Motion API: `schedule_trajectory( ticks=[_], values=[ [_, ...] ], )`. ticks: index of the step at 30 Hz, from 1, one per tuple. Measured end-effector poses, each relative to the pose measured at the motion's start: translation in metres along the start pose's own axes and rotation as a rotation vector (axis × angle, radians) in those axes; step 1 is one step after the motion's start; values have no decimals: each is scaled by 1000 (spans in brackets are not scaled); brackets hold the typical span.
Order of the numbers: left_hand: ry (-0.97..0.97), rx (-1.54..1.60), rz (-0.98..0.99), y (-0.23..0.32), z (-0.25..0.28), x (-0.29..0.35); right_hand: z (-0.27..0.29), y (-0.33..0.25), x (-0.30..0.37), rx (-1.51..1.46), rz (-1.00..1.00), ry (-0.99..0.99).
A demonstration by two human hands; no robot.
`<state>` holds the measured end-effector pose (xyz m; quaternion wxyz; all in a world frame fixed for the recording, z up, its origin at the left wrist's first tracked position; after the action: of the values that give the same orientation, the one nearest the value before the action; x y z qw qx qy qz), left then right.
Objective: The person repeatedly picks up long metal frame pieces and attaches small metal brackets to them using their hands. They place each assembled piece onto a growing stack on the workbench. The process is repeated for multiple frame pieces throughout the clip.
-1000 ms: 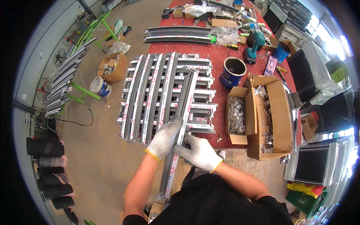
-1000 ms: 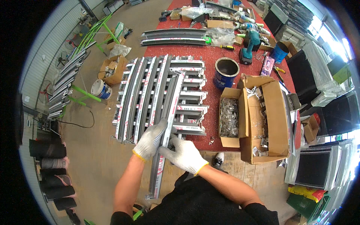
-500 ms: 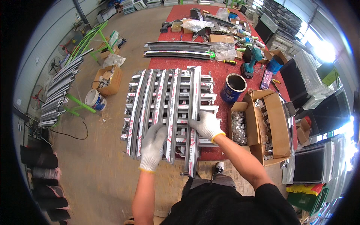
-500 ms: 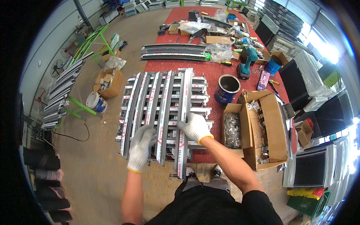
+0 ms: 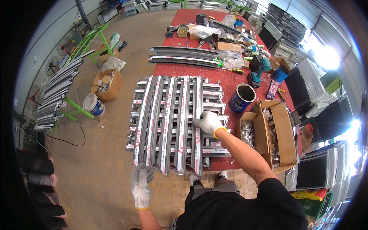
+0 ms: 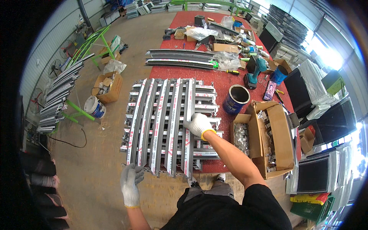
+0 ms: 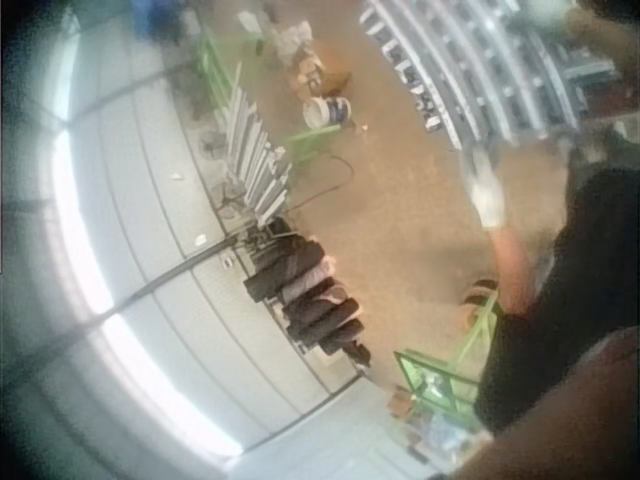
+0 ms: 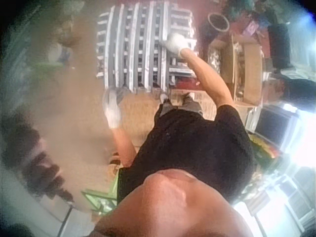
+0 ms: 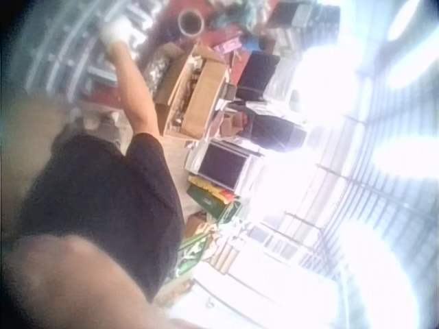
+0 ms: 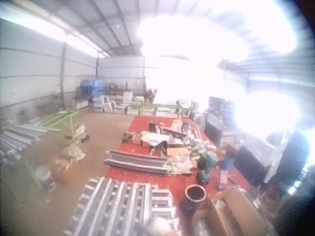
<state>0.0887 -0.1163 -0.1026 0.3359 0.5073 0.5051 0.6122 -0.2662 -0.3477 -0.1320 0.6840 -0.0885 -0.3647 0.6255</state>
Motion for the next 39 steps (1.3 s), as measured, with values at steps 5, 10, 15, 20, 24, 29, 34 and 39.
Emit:
schedule_trajectory(
  ticks=[5,10,15,20,24,29,34,39],
  values=[
    [38,26,6,-3,10,0,-7,-2,-6,5,33,23],
    [41,15,49,-9,6,1,-5,-7,-7,21,32,-50],
    [-15,-45,130,-9,5,7,55,-15,-46,138,121,108],
    [101,-144,224,-7,6,27,132,-10,-174,279,211,295],
    [309,-197,199,8,-4,44,149,-6,-297,466,190,310],
    [459,-187,299,15,-15,61,136,6,-379,676,186,438],
    [462,-380,306,10,-26,72,127,6,-394,763,216,465],
    [553,-165,536,0,-34,72,151,-5,-383,677,229,478]
  ],
)
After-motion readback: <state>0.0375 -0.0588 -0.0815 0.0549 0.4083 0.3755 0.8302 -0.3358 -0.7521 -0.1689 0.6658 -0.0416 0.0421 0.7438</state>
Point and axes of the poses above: each hand's wrist, its own x-axis away from the middle knuckle, its own z-axis out of the back of the hand, y = z × x, the point moved 6 cm from there along -x, towards the middle knuckle, and after that the axes turned 6 degrees about -y, right-handed, at the moved point
